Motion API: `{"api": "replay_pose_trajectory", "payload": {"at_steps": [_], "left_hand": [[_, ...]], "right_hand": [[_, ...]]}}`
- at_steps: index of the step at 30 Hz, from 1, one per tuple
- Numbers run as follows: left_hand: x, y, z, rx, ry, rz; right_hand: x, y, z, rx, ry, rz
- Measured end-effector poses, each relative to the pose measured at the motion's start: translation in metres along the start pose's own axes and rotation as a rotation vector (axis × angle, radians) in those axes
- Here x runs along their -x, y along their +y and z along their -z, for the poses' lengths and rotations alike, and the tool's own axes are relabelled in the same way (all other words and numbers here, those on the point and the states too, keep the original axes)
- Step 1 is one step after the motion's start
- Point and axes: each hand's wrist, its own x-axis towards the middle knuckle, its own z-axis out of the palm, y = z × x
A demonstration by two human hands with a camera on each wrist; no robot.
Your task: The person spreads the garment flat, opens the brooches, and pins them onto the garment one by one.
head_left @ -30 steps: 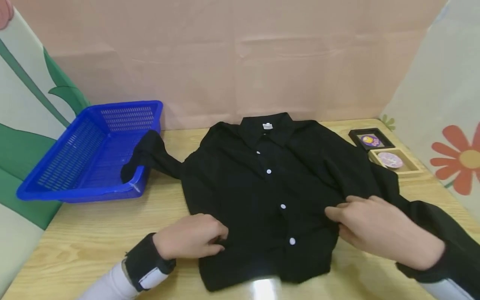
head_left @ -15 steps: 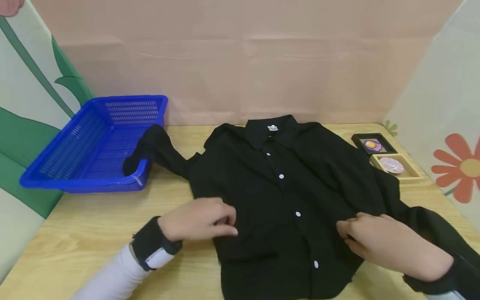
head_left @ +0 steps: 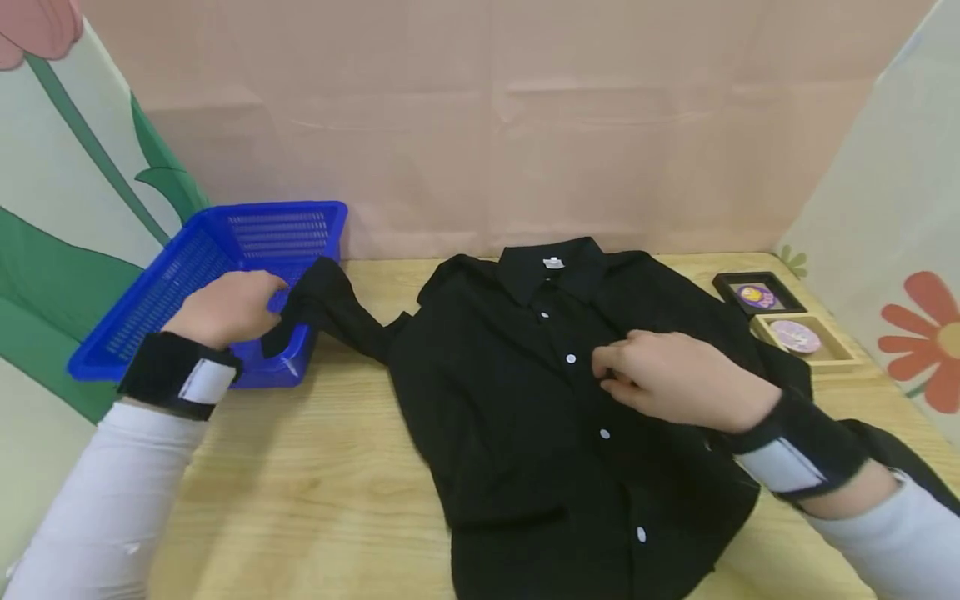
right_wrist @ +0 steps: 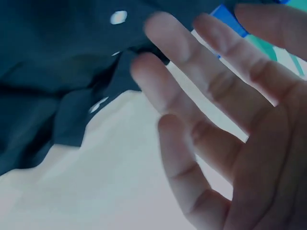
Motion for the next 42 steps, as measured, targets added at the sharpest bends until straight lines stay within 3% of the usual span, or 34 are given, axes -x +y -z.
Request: {"api": "replay_pose_trajectory", "payload": {"at_steps": [3,8,11,15,20,23,33,42], "left_hand": [[-0.012,-0.004,0.004,0.001,-0.078,-0.015],[-0.029,-0.002,-0.004,0.043,-0.165,-0.064],[-0.035,-0.002,-0.007,0.048,-0.181,-0.081],[-0.039,-0.003,-0.005,0.048,-0.175,-0.109],[-0.042,-0.002,0.000,0.087,-0.166,-0.209],[-0.043,-0.003,0.002,0.093,-0.151,-0.240],[-0.040,-0.015,0.022,0.076,-0.112,-0.256],[-0.015,-0.011,0.062,0.023,0.002,-0.226]], "right_hand": [[-0.036,-0.004,-0.001,-0.048,0.000,0.023],[-0.085,-0.008,-0.015,-0.153,-0.064,0.026],[-0.109,-0.009,-0.029,-0.205,-0.107,0.019],[-0.128,-0.007,-0.047,-0.196,-0.166,-0.019],[-0.133,-0.004,-0.063,-0.212,-0.299,-0.095],[-0.133,-0.006,-0.070,-0.205,-0.324,-0.098],[-0.137,-0.014,-0.082,-0.115,-0.238,-0.120],[-0.140,-0.017,-0.087,-0.126,-0.203,-0.130]]}}
